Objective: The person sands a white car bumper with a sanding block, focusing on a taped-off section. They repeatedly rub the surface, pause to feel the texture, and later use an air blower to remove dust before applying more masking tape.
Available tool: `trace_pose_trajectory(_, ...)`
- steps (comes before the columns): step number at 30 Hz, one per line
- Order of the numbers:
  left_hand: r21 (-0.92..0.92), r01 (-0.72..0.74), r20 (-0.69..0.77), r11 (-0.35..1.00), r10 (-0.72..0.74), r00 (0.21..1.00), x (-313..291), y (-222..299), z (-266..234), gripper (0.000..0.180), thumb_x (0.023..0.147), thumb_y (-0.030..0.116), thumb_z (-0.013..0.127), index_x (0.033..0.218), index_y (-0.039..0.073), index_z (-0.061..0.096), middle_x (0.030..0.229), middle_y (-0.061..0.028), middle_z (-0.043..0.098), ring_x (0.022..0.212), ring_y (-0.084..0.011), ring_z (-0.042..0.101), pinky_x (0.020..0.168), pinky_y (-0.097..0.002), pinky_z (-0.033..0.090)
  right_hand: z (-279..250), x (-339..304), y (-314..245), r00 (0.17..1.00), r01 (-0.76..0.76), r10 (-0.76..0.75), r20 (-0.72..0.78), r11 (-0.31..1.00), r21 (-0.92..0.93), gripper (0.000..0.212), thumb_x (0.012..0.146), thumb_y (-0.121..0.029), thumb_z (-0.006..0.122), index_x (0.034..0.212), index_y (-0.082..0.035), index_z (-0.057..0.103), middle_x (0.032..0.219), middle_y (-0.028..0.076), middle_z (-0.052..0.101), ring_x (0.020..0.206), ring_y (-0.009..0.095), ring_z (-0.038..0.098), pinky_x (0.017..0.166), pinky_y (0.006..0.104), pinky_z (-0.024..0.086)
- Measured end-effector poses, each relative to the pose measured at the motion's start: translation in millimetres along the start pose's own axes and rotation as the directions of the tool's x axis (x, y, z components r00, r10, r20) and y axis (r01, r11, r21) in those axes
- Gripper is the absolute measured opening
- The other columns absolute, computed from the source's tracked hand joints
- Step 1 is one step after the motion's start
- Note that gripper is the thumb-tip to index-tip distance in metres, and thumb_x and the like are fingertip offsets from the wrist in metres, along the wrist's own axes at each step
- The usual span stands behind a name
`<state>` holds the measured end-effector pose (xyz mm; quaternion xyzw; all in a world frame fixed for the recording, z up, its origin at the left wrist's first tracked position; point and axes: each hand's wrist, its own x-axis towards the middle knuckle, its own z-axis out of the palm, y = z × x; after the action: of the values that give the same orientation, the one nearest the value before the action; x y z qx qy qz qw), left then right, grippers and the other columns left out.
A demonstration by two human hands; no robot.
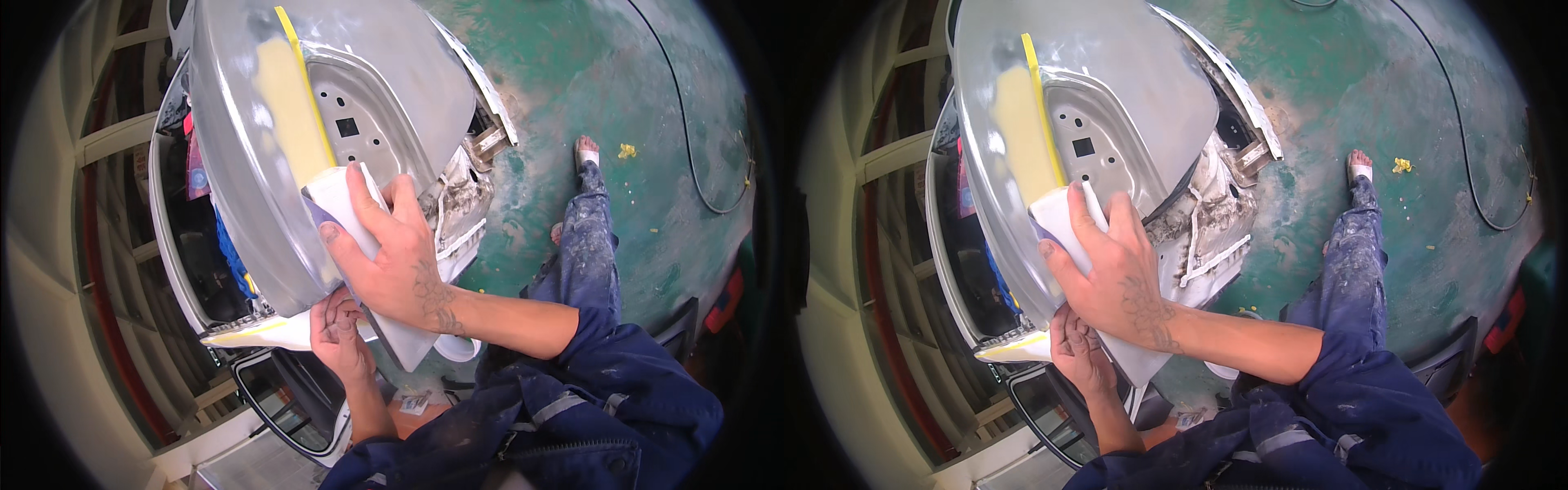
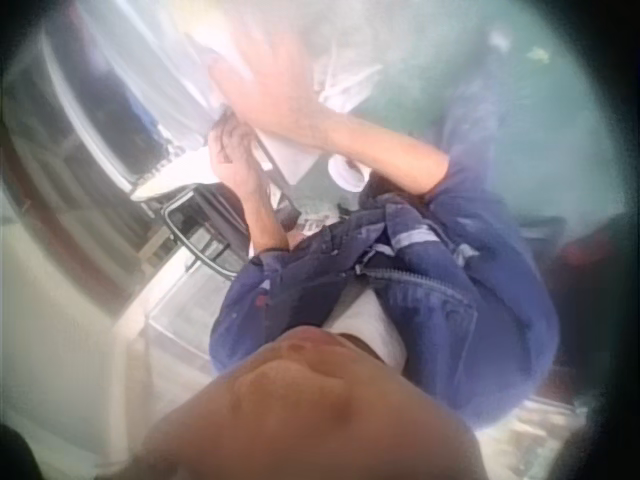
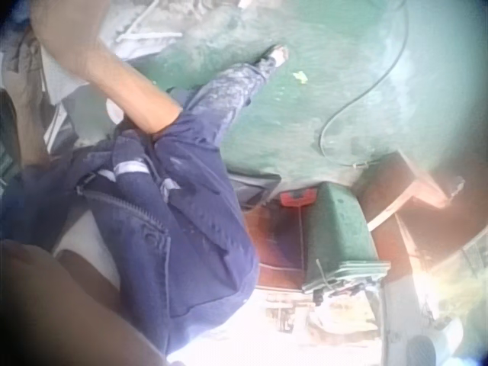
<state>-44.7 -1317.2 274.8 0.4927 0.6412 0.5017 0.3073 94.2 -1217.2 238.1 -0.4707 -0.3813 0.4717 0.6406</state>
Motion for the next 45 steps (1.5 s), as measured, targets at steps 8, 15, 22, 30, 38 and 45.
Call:
trace_pose_trajectory(8,-0.443,0.286,-0.021,0.849,-0.329,0.944,8.9,9.0,-8.1,0.036,0.108,0.037,0.058,0.117,0.002,0.062,0.091,-0.0081,0.068,0.059,-0.0125,0.051,0.052,-0.0268,0.041,-5.5,-0.3,-8.3,0.999,-0.002,0.003,0.033,1.000,-0.017,0.060,0.093,-0.028,0.072,0.136,0.011,0.057,0.102,0.024,0.049,0.091,0.041,0.057,0.076,0.0469,0.050)
trace_pose_trajectory(15,-0.585,0.370,0.097,0.722,-0.391,0.915,16.2,4.3,-9.3,0.028,0.109,0.032,0.056,0.113,0.005,0.059,0.086,-0.0049,0.065,0.059,-0.0097,0.049,0.049,-0.0249,0.041,5.1,78.6,-7.7,0.994,-0.110,0.110,-0.024,0.994,-0.001,0.060,0.093,-0.031,0.071,0.136,0.009,0.059,0.102,0.025,0.051,0.092,0.041,0.059,0.077,0.0485,0.050)
trace_pose_trajectory(22,-0.499,0.362,0.065,0.787,-0.383,0.922,11.2,9.3,-10.4,0.030,0.109,0.037,0.054,0.104,0.009,0.063,0.085,-0.0012,0.063,0.053,-0.0067,0.049,0.043,-0.0220,0.042,-3.8,36.1,-5.2,0.998,-0.022,0.023,0.050,1.000,-0.005,0.060,0.091,-0.028,0.073,0.138,0.008,0.059,0.103,0.022,0.051,0.094,0.040,0.061,0.076,0.0487,0.053)
trace_pose_trajectory(30,-0.415,0.361,-0.024,0.835,-0.407,0.913,9.0,9.2,-13.3,0.031,0.108,0.037,0.057,0.111,0.006,0.060,0.084,-0.0042,0.066,0.052,-0.0094,0.047,0.041,-0.0247,0.036,-6.7,32.7,-6.1,0.996,-0.079,0.078,0.032,0.996,0.041,0.057,0.092,-0.031,0.072,0.133,0.007,0.061,0.103,0.024,0.052,0.089,0.042,0.063,0.076,0.0516,0.052)
trace_pose_trajectory(38,-0.484,0.348,0.072,0.803,-0.360,0.930,12.5,2.2,-12.0,0.032,0.107,0.037,0.059,0.110,0.005,0.062,0.085,-0.0061,0.069,0.049,-0.0106,0.048,0.042,-0.0264,0.039,10.7,110.8,2.3,0.990,-0.131,0.132,-0.040,0.991,0.033,0.057,0.091,-0.032,0.071,0.131,0.007,0.061,0.105,0.026,0.054,0.092,0.042,0.064,0.077,0.0498,0.053)
trace_pose_trajectory(45,-0.385,0.326,0.076,0.863,-0.322,0.944,11.4,0.6,-14.3,0.038,0.108,0.042,0.053,0.106,0.007,0.068,0.083,-0.0035,0.067,0.050,-0.0088,0.051,0.044,-0.0219,0.044,7.7,120.5,0.9,0.997,-0.080,0.080,0.015,0.997,0.015,0.056,0.091,-0.033,0.070,0.131,0.006,0.062,0.105,0.025,0.054,0.092,0.043,0.063,0.080,0.0490,0.054)
